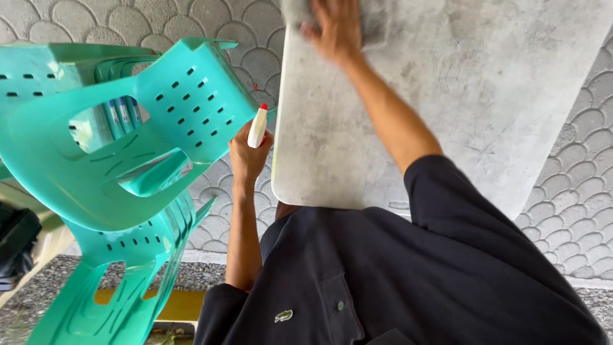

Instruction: Spraying and wiping down plastic outdoor tables with a cloth.

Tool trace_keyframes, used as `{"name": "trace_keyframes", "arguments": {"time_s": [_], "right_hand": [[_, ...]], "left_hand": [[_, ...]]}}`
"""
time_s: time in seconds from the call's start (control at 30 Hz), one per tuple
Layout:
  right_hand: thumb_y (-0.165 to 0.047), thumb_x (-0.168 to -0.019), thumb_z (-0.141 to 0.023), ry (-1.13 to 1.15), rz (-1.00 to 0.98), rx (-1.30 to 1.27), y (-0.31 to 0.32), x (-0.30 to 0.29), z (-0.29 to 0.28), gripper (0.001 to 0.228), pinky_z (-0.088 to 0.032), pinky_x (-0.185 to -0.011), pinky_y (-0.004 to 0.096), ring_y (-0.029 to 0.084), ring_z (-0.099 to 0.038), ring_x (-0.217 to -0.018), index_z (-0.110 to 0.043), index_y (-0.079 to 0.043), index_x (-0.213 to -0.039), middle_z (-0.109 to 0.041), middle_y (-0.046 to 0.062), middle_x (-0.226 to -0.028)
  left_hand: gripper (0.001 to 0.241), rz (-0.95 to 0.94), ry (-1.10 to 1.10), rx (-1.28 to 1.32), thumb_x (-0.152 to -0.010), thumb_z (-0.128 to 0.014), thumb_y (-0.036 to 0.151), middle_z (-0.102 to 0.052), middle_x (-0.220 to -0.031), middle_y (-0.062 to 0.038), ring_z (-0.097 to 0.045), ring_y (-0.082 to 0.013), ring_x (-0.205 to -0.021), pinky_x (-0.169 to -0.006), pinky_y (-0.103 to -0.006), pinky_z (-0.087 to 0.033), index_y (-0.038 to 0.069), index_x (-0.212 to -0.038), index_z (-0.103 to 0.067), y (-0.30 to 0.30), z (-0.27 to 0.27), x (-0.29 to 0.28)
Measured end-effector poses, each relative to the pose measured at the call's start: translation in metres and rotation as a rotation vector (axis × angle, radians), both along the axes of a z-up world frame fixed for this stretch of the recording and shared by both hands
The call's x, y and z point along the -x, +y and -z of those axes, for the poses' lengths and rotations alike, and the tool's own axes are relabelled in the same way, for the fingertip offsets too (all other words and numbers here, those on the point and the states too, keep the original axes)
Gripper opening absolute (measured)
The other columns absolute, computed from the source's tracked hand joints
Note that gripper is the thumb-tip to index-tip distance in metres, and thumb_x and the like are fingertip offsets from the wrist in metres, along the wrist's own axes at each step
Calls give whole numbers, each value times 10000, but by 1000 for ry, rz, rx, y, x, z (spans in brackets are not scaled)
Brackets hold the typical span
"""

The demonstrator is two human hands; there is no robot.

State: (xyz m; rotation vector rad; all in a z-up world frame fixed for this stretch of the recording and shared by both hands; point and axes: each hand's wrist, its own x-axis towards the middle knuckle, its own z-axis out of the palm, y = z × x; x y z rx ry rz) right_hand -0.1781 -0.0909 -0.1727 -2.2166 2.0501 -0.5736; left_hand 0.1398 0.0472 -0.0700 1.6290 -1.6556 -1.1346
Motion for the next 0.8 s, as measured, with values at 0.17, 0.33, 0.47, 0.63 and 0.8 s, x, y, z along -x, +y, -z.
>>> {"name": "trace_keyframes", "arguments": {"time_s": [0.17,0.33,0.47,0.63,0.8], "right_hand": [[-518,-966,-650,157,-342,-10,162,-82,-8,613,-258,-1164,662,440,-243,-1508,-590,-215,-1495,-382,171,-1609],[-394,-893,-726,57,-517,-72,306,-73,-16,655,-183,-1248,558,288,-189,-1587,-530,-279,-1507,-249,15,-1719],[-178,-812,-813,26,-150,111,369,3,19,646,-331,-1182,555,355,-393,-1459,-604,-192,-1423,-443,136,-1575],[24,-895,-668,-381,224,122,403,70,-55,650,-524,-1084,393,351,-624,-1317,-429,1,-1499,-580,195,-1476],[82,-812,-713,-358,111,313,389,88,-151,810,-538,-1127,452,336,-601,-1306,-345,-106,-1509,-543,143,-1421]], "left_hand": [[437,-5,-10,78,-731,-751,176,-758,-962,-169,-732,-398,-928,-862,-466,-538,118,-1164,-760,45,10,-9],[433,-10,-7,233,-732,-747,135,-735,-980,-264,-696,-495,-976,-855,-516,-536,33,-1153,-744,117,-29,0],[421,28,64,324,-744,-751,86,-749,-930,-117,-726,-365,-925,-891,-417,-536,111,-1164,-759,185,-39,5],[325,40,96,333,-779,-744,-53,-725,-827,-95,-587,-149,-653,-633,-278,-500,-21,-1102,-746,268,-100,11],[314,87,147,306,-782,-742,-26,-774,-974,-119,-649,-160,-724,-690,-280,-524,-40,-1096,-734,295,-117,6]]}}
